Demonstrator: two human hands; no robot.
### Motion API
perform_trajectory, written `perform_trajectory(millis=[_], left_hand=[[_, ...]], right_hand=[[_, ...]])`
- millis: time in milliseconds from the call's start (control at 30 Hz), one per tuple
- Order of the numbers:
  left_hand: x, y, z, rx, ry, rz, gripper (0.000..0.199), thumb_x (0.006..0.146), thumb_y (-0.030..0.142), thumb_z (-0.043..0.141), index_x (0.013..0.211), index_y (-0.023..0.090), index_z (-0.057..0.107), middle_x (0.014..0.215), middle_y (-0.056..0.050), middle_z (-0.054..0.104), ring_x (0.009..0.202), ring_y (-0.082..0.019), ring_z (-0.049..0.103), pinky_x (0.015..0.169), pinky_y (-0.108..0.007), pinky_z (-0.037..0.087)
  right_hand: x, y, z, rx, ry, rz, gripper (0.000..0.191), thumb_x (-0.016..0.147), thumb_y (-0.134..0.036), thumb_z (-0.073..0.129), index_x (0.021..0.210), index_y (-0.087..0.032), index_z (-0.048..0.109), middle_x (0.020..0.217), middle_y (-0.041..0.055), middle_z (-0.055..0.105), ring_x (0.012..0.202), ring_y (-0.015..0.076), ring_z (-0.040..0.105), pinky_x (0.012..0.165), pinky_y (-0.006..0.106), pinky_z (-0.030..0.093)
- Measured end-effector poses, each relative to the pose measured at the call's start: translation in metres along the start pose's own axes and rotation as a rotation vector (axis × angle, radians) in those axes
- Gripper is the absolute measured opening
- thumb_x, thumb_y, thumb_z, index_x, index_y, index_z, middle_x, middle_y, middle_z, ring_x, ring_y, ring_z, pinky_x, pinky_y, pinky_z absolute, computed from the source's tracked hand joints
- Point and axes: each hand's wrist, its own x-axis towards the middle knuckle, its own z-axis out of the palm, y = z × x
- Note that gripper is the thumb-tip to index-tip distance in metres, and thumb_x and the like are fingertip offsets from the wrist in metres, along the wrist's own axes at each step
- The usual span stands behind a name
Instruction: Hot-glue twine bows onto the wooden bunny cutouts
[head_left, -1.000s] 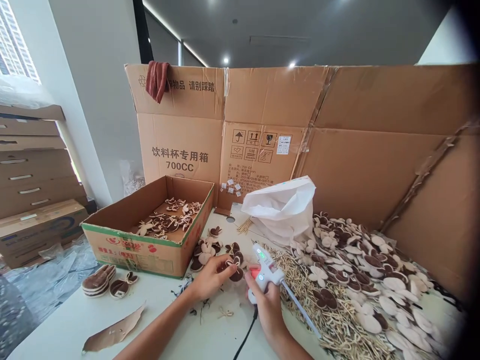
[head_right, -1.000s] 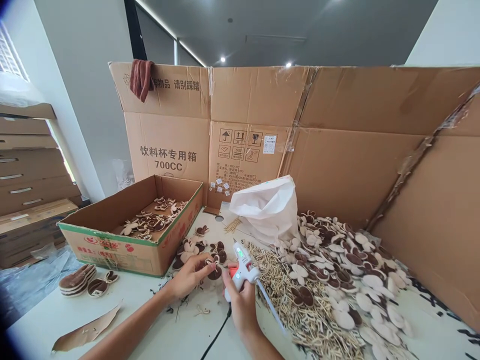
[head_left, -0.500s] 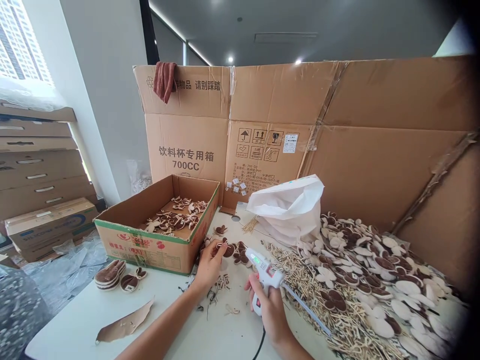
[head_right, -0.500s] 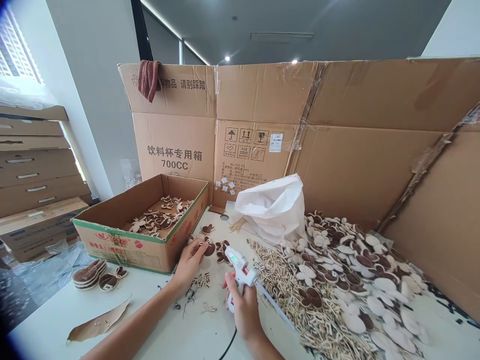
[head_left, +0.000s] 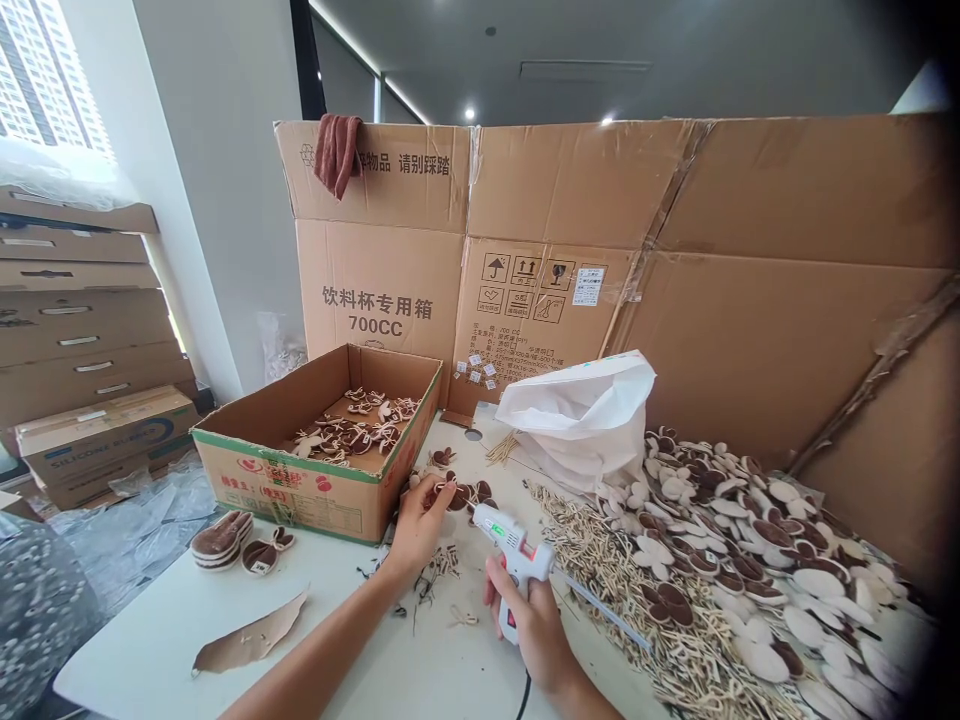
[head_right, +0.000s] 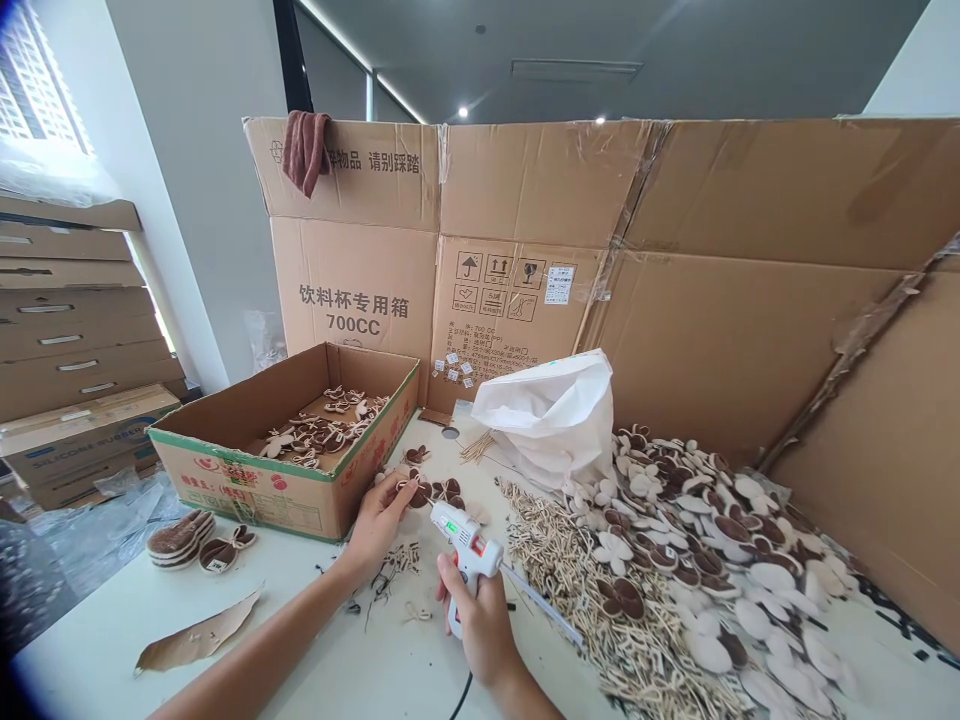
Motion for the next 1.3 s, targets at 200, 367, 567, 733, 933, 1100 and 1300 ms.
perform_trajectory(millis=[200,367,567,733,933,1100,1300], left_hand=[[0.000,0.003,0.000,0.014,-0.003,-0.007,0.038,0.096,0.046,0.056,0.069,0.021,0.047,0.065,0.003,0.045,0.064,-0.016,0.042,0.062,-0.027,0.031],[-0.002,0.009,-0.001,0.024,-0.011,-0.007,0.037,0.096,0.046,0.055,0.070,0.021,0.048,0.065,0.003,0.047,0.066,-0.016,0.044,0.064,-0.027,0.031],[-0.003,0.011,-0.001,0.020,-0.016,-0.019,0.039,0.097,0.047,0.053,0.069,0.021,0.046,0.067,0.003,0.047,0.067,-0.017,0.044,0.065,-0.027,0.031],[-0.003,0.010,-0.001,0.027,-0.013,-0.015,0.039,0.097,0.047,0.053,0.070,0.022,0.042,0.068,0.003,0.044,0.068,-0.016,0.042,0.065,-0.027,0.030],[-0.004,0.009,-0.002,0.048,-0.006,-0.014,0.036,0.097,0.046,0.053,0.071,0.022,0.047,0.068,0.002,0.045,0.068,-0.017,0.042,0.064,-0.027,0.031],[-0.004,0.009,-0.002,0.034,-0.011,-0.005,0.036,0.097,0.045,0.053,0.071,0.021,0.046,0.068,0.003,0.043,0.068,-0.016,0.041,0.064,-0.027,0.031],[-0.004,0.010,-0.001,0.011,-0.023,-0.002,0.036,0.096,0.044,0.054,0.070,0.021,0.045,0.066,0.004,0.044,0.066,-0.016,0.042,0.063,-0.026,0.030]], right_hand=[[0.001,-0.001,0.000,-0.017,-0.003,0.002,0.051,0.077,-0.069,0.070,0.070,-0.022,0.050,0.056,-0.0038,0.051,0.039,0.0104,0.039,0.040,0.027,0.029],[0.000,-0.003,-0.002,-0.022,-0.026,0.010,0.049,0.078,-0.067,0.070,0.072,-0.021,0.052,0.055,-0.0041,0.050,0.040,0.0110,0.041,0.042,0.026,0.030],[0.003,-0.001,-0.009,-0.029,-0.092,0.028,0.048,0.081,-0.067,0.068,0.072,-0.022,0.053,0.059,-0.0034,0.051,0.043,0.0132,0.045,0.043,0.027,0.036],[0.006,0.001,-0.013,-0.023,-0.128,0.065,0.044,0.083,-0.064,0.069,0.077,-0.023,0.053,0.060,-0.0033,0.052,0.045,0.0136,0.044,0.044,0.028,0.037],[0.002,-0.004,-0.008,0.006,-0.075,0.062,0.044,0.081,-0.062,0.071,0.077,-0.022,0.053,0.057,-0.0042,0.051,0.042,0.0119,0.041,0.043,0.027,0.034],[-0.001,-0.006,-0.003,0.023,-0.015,0.048,0.046,0.078,-0.064,0.073,0.075,-0.022,0.053,0.055,-0.0044,0.049,0.042,0.0122,0.042,0.042,0.026,0.032],[0.000,-0.006,-0.005,0.003,-0.032,0.067,0.045,0.080,-0.063,0.071,0.077,-0.021,0.055,0.056,-0.0042,0.051,0.042,0.0110,0.039,0.043,0.026,0.033]])
